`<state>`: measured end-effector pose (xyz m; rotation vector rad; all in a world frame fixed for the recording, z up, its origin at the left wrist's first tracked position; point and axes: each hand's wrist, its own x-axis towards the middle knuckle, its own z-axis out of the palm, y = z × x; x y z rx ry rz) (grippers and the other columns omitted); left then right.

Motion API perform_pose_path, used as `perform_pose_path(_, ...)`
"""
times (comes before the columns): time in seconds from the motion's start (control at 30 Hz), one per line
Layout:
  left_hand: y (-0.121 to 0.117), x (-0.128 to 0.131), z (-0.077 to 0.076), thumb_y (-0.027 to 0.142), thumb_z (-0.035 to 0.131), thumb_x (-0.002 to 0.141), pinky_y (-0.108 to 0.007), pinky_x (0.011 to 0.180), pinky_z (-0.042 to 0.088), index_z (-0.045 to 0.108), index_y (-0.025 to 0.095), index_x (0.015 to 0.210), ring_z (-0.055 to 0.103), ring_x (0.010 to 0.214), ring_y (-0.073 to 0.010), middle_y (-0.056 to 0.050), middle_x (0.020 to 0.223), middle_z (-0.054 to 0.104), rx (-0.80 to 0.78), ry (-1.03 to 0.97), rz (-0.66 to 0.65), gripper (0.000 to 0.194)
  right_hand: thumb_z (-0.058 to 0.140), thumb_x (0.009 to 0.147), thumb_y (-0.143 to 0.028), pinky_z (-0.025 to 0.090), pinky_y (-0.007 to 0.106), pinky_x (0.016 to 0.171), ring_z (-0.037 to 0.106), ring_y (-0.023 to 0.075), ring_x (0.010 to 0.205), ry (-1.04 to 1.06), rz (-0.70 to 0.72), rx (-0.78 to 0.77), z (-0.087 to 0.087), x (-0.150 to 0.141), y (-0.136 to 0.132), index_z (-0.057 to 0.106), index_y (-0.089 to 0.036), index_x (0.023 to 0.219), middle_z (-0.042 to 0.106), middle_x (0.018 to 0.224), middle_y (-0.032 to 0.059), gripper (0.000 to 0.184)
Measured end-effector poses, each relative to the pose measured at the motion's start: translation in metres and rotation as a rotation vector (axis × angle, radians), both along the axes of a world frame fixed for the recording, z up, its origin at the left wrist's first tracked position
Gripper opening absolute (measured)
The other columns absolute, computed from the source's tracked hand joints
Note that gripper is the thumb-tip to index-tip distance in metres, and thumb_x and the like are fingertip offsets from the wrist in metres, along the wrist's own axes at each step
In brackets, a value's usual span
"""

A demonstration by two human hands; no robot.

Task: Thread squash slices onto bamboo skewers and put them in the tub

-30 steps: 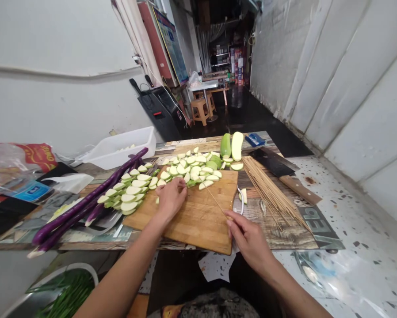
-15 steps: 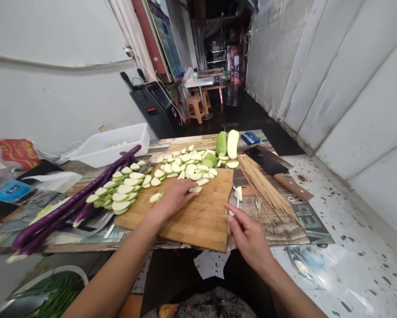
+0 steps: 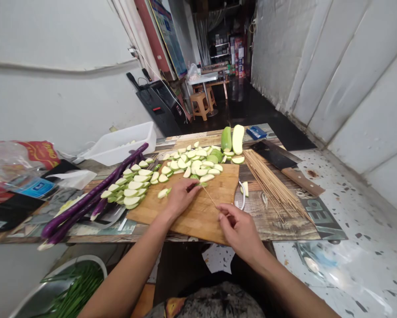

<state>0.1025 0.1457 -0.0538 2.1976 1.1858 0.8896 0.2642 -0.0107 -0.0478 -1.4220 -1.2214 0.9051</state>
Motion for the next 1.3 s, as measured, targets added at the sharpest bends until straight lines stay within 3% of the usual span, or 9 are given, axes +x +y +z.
perform_pose_path(0.13, -0.003, 0.006, 0.007, 0.036, 0.058, 0.076, -0.021, 0.054, 0.042, 0.056, 0.016, 0.083, 0.057, 0.062, -0.0118, -0.003, 0.073, 0.064, -0.401, -0.55, 0.081, 0.022, 0.047, 0.085, -0.033, 0.045, 0.021, 0.045, 0.057, 0.0116, 0.051, -0.111, 0.029, 0.039, 0.002, -0.007, 0.007, 0.058, -0.019, 0.115, 0.062, 0.062, -0.0011, 0.035)
perform_pose_path(0.23, -0.001, 0.004, 0.012, 0.035, 0.066, 0.069, -0.016, 0.047, 0.036, 0.054, 0.014, 0.078, 0.051, 0.052, -0.0063, 0.0, 0.064, 0.06, -0.684, -0.844, 0.061, 0.026, 0.047, 0.085, -0.031, 0.052, 0.026, 0.066, 0.066, 0.0165, 0.074, -0.185, 0.051, 0.1, 0.002, -0.013, 0.014, 0.063, -0.021, 0.111, 0.07, 0.083, 0.0029, 0.032)
perform_pose_path(0.3, 0.0, 0.001, 0.012, 0.033, 0.07, 0.065, -0.014, 0.046, 0.034, 0.054, 0.014, 0.076, 0.049, 0.05, -0.0038, 0.002, 0.061, 0.057, -0.772, -0.963, 0.073, 0.027, 0.047, 0.084, -0.028, 0.051, 0.029, 0.077, 0.065, 0.0188, 0.089, -0.211, 0.036, 0.136, 0.001, -0.016, 0.018, 0.065, -0.022, 0.106, 0.069, 0.099, 0.0043, 0.03)
perform_pose_path(0.4, 0.002, -0.002, 0.01, 0.031, 0.072, 0.064, -0.012, 0.045, 0.033, 0.053, 0.014, 0.074, 0.048, 0.05, -0.0023, 0.003, 0.061, 0.056, -0.829, -1.081, 0.066, 0.027, 0.05, 0.082, -0.027, 0.052, 0.031, 0.077, 0.066, 0.0197, 0.087, -0.212, 0.009, 0.139, -0.002, -0.019, 0.024, 0.067, -0.021, 0.103, 0.069, 0.1, 0.0047, 0.028)
perform_pose_path(0.53, 0.002, -0.001, 0.009, 0.029, 0.07, 0.067, -0.013, 0.046, 0.039, 0.057, 0.012, 0.075, 0.053, 0.052, -0.0045, 0.0, 0.063, 0.061, -0.834, -1.146, 0.084, 0.022, 0.052, 0.081, -0.027, 0.054, 0.031, 0.075, 0.066, 0.0193, 0.085, -0.172, -0.006, 0.139, -0.005, -0.022, 0.029, 0.068, -0.02, 0.1, 0.07, 0.099, 0.0046, 0.026)
perform_pose_path(0.73, 0.001, 0.005, 0.016, 0.022, 0.062, 0.076, -0.022, 0.064, 0.053, 0.061, 0.01, 0.087, 0.066, 0.073, -0.0147, -0.011, 0.083, 0.069, -0.892, -1.162, 0.182, 0.017, 0.053, 0.081, -0.029, 0.053, 0.034, 0.08, 0.066, 0.0205, 0.088, -0.141, 0.014, 0.122, -0.002, -0.023, 0.034, 0.069, -0.021, 0.1, 0.069, 0.1, 0.0038, 0.026)
perform_pose_path(0.93, 0.003, 0.007, 0.018, 0.015, 0.06, 0.077, -0.028, 0.071, 0.055, 0.058, 0.009, 0.085, 0.067, 0.08, -0.0186, -0.013, 0.085, 0.068, -0.93, -1.184, 0.239, 0.01, 0.053, 0.081, -0.031, 0.053, 0.035, 0.078, 0.066, 0.0212, 0.085, -0.166, -0.008, 0.071, -0.002, -0.022, 0.04, 0.068, -0.019, 0.102, 0.07, 0.098, 0.0043, 0.028)
perform_pose_path(1.3, -0.003, 0.008, 0.025, 0.011, 0.057, 0.078, -0.03, 0.075, 0.054, 0.06, 0.007, 0.082, 0.067, 0.08, -0.0194, -0.013, 0.085, 0.069, -0.97, -1.19, 0.242, 0.006, 0.053, 0.081, -0.029, 0.052, 0.034, 0.081, 0.065, 0.0214, 0.089, -0.168, 0.013, 0.11, -0.004, -0.022, 0.045, 0.069, -0.019, 0.102, 0.069, 0.1, 0.0042, 0.028)
